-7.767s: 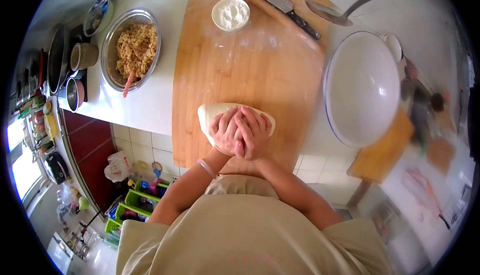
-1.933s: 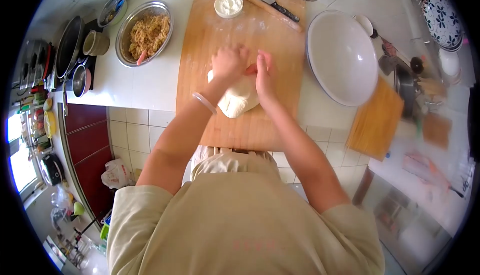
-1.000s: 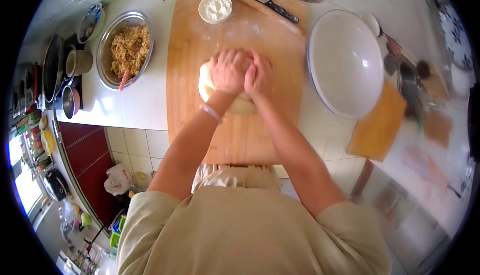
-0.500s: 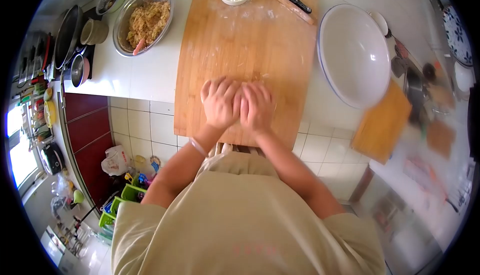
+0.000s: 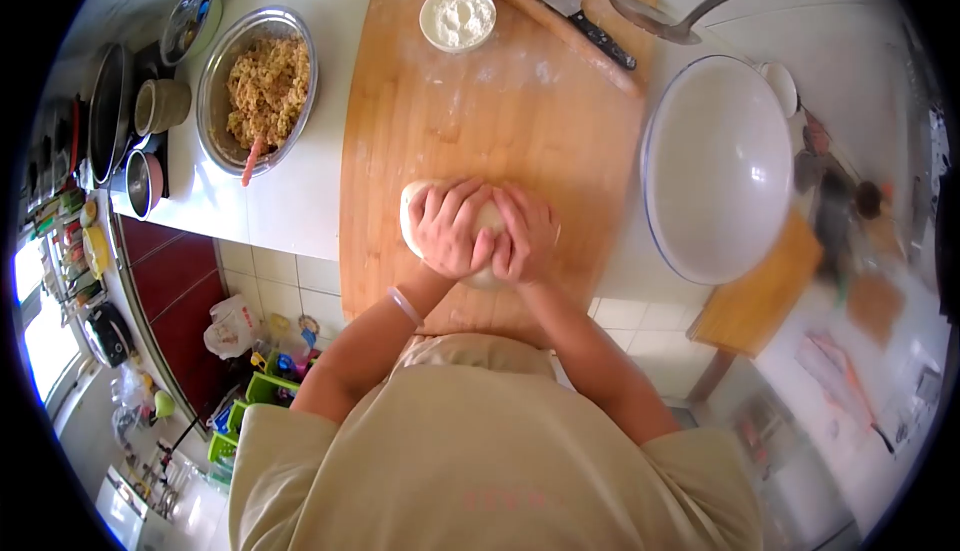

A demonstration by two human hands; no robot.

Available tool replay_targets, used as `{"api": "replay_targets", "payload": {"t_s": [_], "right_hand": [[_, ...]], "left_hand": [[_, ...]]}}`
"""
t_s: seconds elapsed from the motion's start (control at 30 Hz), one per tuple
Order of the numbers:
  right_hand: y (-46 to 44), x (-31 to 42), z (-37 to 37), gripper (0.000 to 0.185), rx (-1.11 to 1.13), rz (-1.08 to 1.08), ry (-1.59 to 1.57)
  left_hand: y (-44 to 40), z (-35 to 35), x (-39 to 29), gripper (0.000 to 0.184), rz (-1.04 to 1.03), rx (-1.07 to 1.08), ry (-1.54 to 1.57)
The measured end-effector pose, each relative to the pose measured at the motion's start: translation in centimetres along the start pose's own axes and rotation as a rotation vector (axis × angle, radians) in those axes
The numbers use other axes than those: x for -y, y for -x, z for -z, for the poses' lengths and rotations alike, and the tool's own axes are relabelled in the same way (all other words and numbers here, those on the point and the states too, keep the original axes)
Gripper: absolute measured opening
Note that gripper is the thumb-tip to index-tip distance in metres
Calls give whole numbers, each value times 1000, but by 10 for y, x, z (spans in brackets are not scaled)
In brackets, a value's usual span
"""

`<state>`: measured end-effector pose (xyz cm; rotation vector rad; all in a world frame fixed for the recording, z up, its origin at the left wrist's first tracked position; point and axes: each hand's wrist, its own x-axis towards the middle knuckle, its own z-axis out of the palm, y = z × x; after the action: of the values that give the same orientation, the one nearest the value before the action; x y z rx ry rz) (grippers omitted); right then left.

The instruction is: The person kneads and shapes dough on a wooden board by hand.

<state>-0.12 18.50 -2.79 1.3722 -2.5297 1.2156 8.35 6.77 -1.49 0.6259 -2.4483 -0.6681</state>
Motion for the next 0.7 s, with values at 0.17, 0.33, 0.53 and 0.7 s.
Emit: {"api": "replay_targets", "payload": {"t_s": [0.17,0.33,0.53,0.7], "right_hand": [[-23,-46,-29,31,-74,-247,-69],[-49,-20,-12,17,274,-593,54],[18,64,36,15,245,-137,-144],[87,88,32,34,180,31,114]], "left_hand": [[-47,-28,8,29,81,100,44],[-57,-21,-2,42,146,96,-152],[-1,55,-8,32,208,407,-142],[109,68,-11,36,52,116,-118]]}}
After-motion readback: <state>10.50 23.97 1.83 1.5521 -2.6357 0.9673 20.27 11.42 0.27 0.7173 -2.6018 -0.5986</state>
